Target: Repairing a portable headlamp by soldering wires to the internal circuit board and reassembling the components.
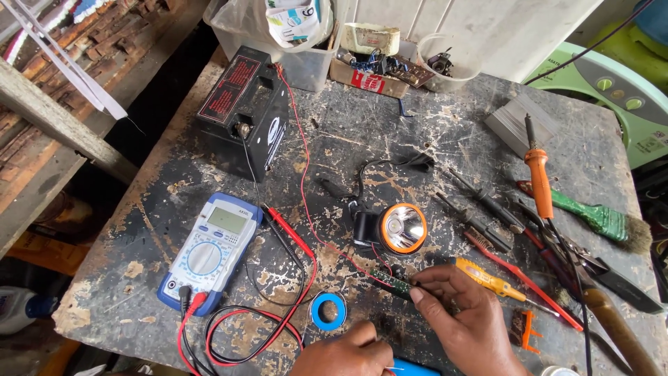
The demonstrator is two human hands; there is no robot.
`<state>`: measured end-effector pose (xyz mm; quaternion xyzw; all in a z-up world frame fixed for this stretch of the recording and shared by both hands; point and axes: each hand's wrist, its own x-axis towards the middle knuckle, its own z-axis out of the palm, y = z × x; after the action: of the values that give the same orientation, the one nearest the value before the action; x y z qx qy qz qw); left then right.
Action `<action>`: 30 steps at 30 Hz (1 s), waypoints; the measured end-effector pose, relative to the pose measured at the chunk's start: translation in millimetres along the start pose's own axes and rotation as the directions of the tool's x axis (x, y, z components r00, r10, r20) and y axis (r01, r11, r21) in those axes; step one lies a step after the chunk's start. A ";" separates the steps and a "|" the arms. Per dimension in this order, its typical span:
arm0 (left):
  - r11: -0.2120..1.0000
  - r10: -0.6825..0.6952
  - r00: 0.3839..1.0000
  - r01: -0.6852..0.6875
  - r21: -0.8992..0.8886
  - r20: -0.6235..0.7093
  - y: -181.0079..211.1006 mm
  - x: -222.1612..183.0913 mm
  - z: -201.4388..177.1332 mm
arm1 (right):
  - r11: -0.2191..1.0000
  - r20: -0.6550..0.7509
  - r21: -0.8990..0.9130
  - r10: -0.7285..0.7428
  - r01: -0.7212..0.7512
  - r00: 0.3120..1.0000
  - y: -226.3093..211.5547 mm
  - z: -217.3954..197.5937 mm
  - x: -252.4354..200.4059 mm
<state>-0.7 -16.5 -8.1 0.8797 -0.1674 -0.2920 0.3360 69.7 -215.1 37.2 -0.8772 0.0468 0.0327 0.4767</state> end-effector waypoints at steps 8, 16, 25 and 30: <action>0.999 0.043 0.978 -0.046 -0.014 -0.205 0.8 -3.7 -10.6 | 0.991 0.022 -0.028 -0.128 0.128 0.992 -3.6 1.7 -4.0; 0.991 -0.002 0.948 -0.042 -0.130 -0.318 3.0 -1.1 -21.0 | 0.963 0.065 -0.128 -0.233 0.239 0.970 -12.0 -3.3 -5.4; 0.959 0.126 0.803 -0.250 -0.136 -0.582 9.3 5.4 -17.1 | 0.810 0.271 0.124 -0.583 0.573 0.766 -19.2 -16.4 -28.4; 0.964 0.075 0.861 -0.191 -0.184 -0.502 16.8 2.9 -24.2 | 0.957 0.219 0.097 -0.290 0.275 0.932 -2.6 -13.7 -37.1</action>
<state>15.0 -18.0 16.9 0.8667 -0.1029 -0.0520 0.4853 33.4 -223.3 50.5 -0.8491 -0.1346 0.0643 0.5067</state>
